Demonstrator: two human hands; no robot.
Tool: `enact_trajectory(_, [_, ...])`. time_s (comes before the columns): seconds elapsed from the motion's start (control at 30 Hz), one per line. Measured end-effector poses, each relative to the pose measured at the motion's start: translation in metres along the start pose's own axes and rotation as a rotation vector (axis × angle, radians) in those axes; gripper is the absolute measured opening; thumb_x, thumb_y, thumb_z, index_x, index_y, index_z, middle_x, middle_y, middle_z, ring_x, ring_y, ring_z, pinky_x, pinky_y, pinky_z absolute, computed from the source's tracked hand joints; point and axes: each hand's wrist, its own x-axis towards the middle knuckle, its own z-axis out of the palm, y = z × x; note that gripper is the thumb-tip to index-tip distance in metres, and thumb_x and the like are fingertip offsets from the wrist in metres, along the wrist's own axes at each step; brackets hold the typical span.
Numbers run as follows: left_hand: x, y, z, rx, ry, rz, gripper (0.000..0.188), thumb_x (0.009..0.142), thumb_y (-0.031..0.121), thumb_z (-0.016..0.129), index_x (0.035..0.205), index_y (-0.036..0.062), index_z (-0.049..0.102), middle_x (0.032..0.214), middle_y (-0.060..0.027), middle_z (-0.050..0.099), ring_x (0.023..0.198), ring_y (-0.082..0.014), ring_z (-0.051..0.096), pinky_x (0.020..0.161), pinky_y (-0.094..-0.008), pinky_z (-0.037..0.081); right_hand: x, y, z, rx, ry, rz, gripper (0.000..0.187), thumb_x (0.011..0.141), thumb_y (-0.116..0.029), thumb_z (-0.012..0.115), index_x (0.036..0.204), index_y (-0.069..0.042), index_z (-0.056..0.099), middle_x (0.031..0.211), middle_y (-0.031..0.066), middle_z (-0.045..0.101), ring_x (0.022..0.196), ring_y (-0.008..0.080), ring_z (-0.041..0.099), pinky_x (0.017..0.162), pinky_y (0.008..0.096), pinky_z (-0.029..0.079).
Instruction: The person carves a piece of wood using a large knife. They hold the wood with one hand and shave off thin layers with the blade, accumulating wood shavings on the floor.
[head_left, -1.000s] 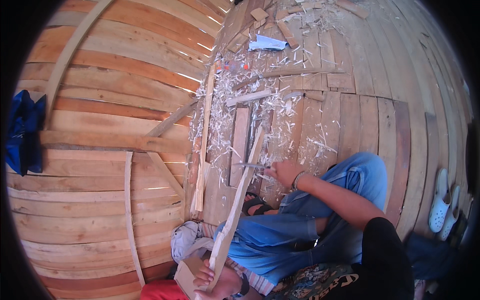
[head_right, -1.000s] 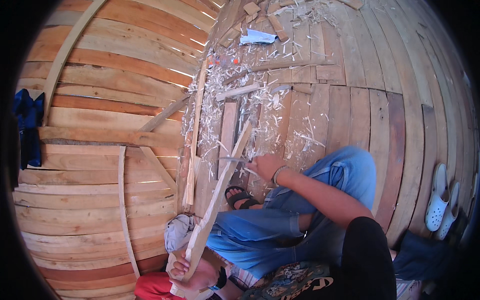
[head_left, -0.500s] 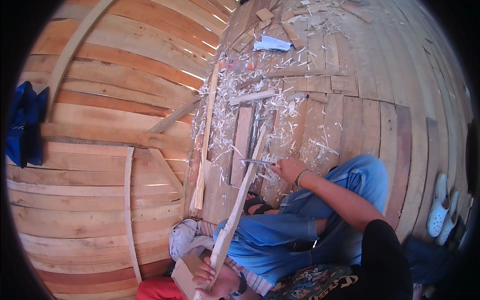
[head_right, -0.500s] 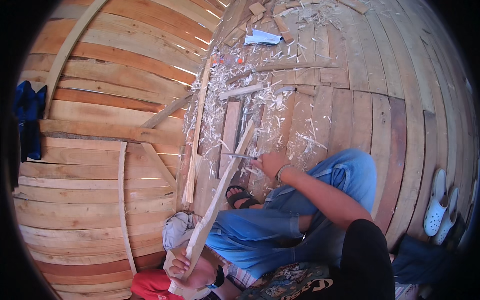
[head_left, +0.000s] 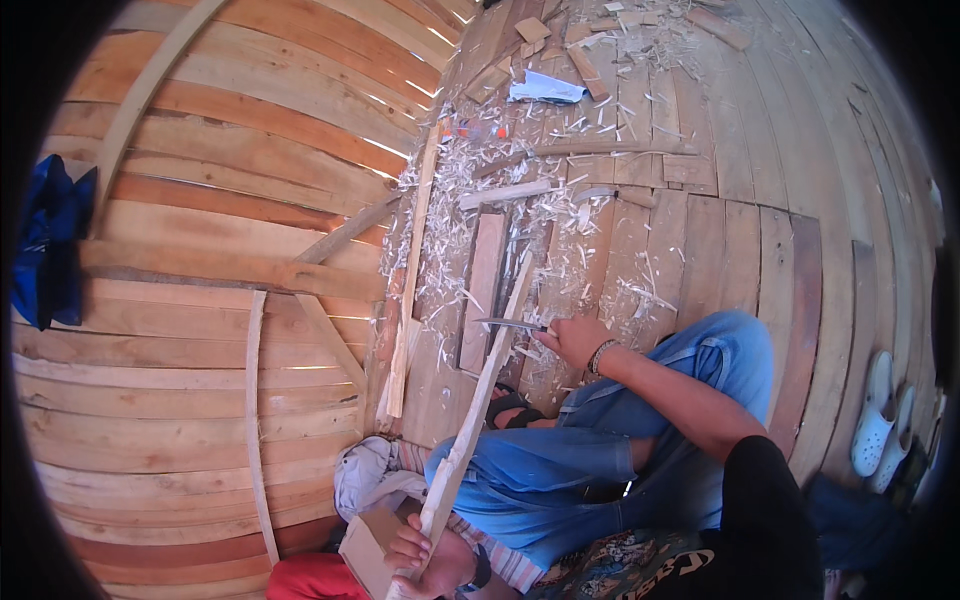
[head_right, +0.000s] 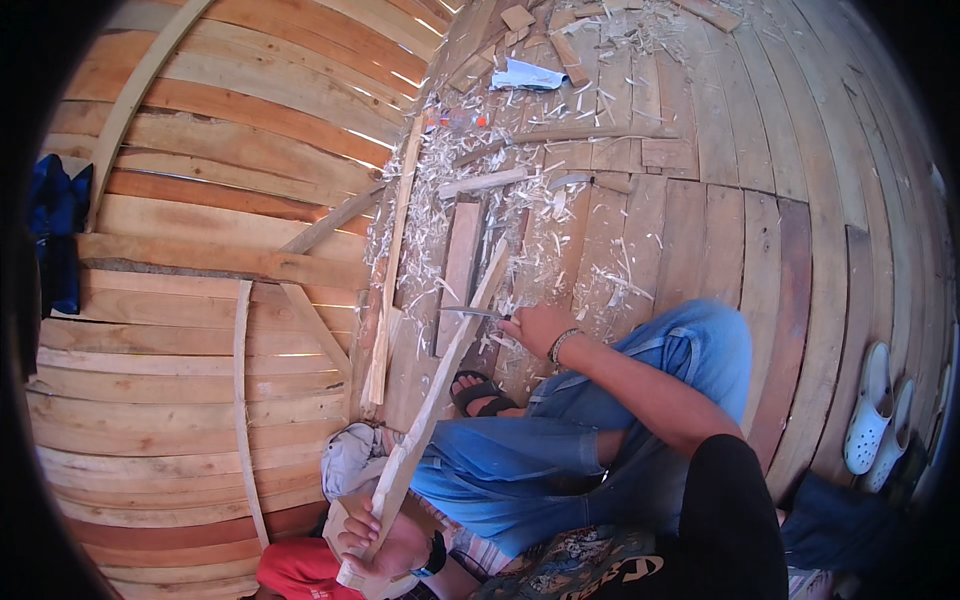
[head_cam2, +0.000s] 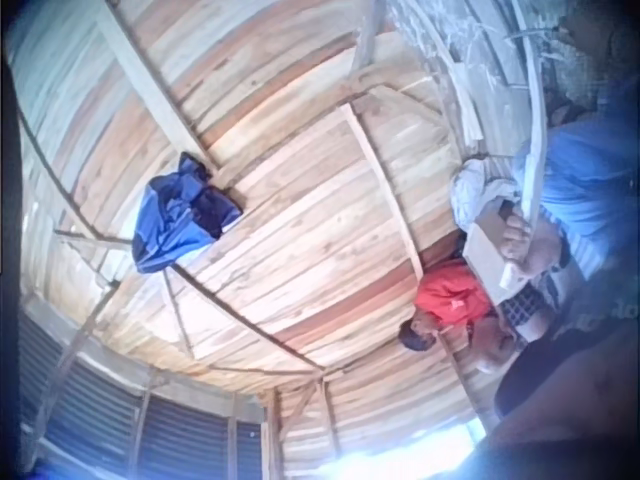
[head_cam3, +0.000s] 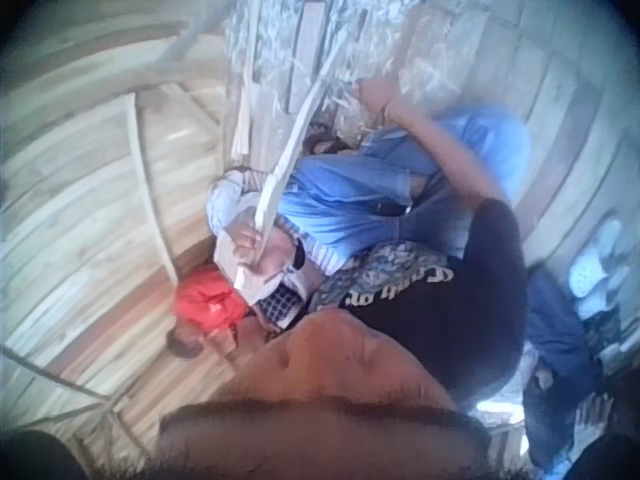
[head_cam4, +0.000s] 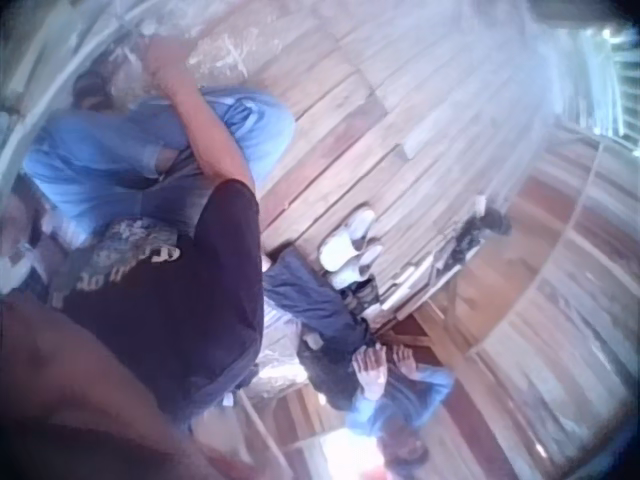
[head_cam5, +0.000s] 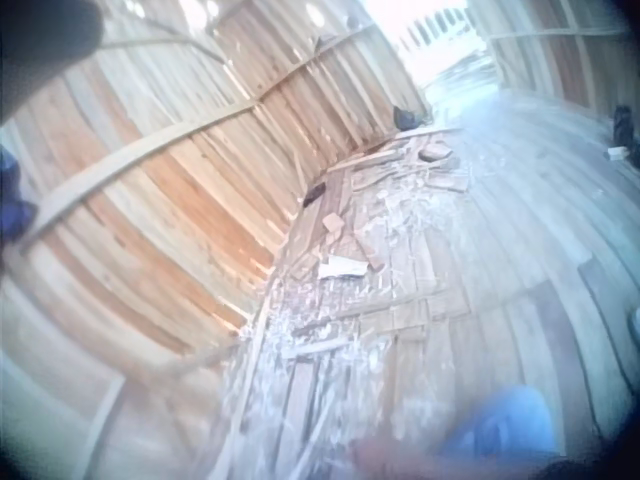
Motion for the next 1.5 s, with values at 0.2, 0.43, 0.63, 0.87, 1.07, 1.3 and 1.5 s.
enact_trajectory(0.2, [0.002, 0.004, -0.006, -0.038, 0.051, -0.015, 0.034, 0.090, 0.035, 0.043, 0.066, 0.0119, 0.037, 0.061, -0.0008, 0.035, 0.061, -0.0149, 0.038, 0.081, -0.0355, 0.034, -0.001, 0.001, 0.010, -0.019, 0.023, -0.057, 0.053, 0.090, -0.052, 0.038, 0.088, -0.005, 0.063, 0.076, 0.0229, 0.063, 0.075, 0.0382, 0.063, 0.069, 0.0486, 0.049])
enact_trajectory(0.43, [0.004, 0.005, -0.006, 0.006, 0.146, -0.019, 0.035, 0.091, 0.035, 0.043, 0.064, 0.0121, 0.038, 0.059, -0.0009, 0.036, 0.062, -0.0150, 0.041, 0.081, -0.0351, 0.035, -0.013, -0.008, 0.014, 0.026, 0.043, -0.047, 0.050, 0.090, -0.050, 0.041, 0.085, -0.004, 0.060, 0.070, 0.0213, 0.062, 0.069, 0.0385, 0.062, 0.066, 0.0479, 0.048])
enact_trajectory(0.63, [0.007, 0.009, -0.007, 0.001, 0.123, 0.000, 0.035, 0.091, 0.034, 0.044, 0.064, 0.0122, 0.037, 0.060, -0.0006, 0.035, 0.061, -0.0149, 0.040, 0.081, -0.0361, 0.037, -0.006, -0.003, 0.029, 0.012, 0.065, -0.068, 0.052, 0.090, -0.052, 0.040, 0.088, -0.003, 0.060, 0.071, 0.0220, 0.062, 0.070, 0.0392, 0.061, 0.066, 0.0482, 0.048])
enact_trajectory(0.87, [0.009, 0.016, -0.008, 0.011, 0.128, 0.006, 0.035, 0.090, 0.035, 0.046, 0.065, 0.0126, 0.035, 0.060, -0.0008, 0.034, 0.060, -0.0140, 0.037, 0.078, -0.0342, 0.036, 0.002, -0.005, 0.009, -0.094, 0.009, -0.106, 0.055, 0.090, -0.052, 0.038, 0.084, -0.003, 0.063, 0.072, 0.0200, 0.063, 0.072, 0.0369, 0.063, 0.066, 0.0476, 0.050])
enact_trajectory(1.07, [0.012, 0.022, -0.008, 0.026, 0.113, 0.005, 0.034, 0.091, 0.035, 0.044, 0.066, 0.0120, 0.035, 0.061, -0.0011, 0.033, 0.061, -0.0147, 0.038, 0.080, -0.0341, 0.036, -0.025, -0.025, 0.030, -0.027, 0.046, -0.239, 0.055, 0.089, -0.052, 0.040, 0.082, -0.002, 0.061, 0.069, 0.0209, 0.062, 0.069, 0.0387, 0.062, 0.067, 0.0472, 0.050])
enact_trajectory(1.3, [0.011, 0.028, -0.007, 0.054, 0.170, 0.012, 0.036, 0.092, 0.035, 0.043, 0.065, 0.0113, 0.036, 0.058, -0.0017, 0.034, 0.060, -0.0154, 0.039, 0.079, -0.0339, 0.038, -0.016, -0.014, 0.032, -0.074, 0.083, -0.185, 0.052, 0.089, -0.052, 0.041, 0.084, -0.004, 0.062, 0.069, 0.0210, 0.062, 0.068, 0.0370, 0.063, 0.063, 0.0455, 0.051])
enact_trajectory(1.5, [0.012, 0.029, -0.009, 0.040, 0.160, 0.023, 0.037, 0.092, 0.035, 0.042, 0.065, 0.0106, 0.037, 0.060, -0.0025, 0.035, 0.061, -0.0156, 0.039, 0.079, -0.0347, 0.038, -0.032, -0.028, 0.041, 0.033, 0.074, -0.255, 0.053, 0.090, -0.049, 0.041, 0.079, -0.001, 0.060, 0.066, 0.0238, 0.060, 0.067, 0.0405, 0.061, 0.064, 0.0482, 0.049])
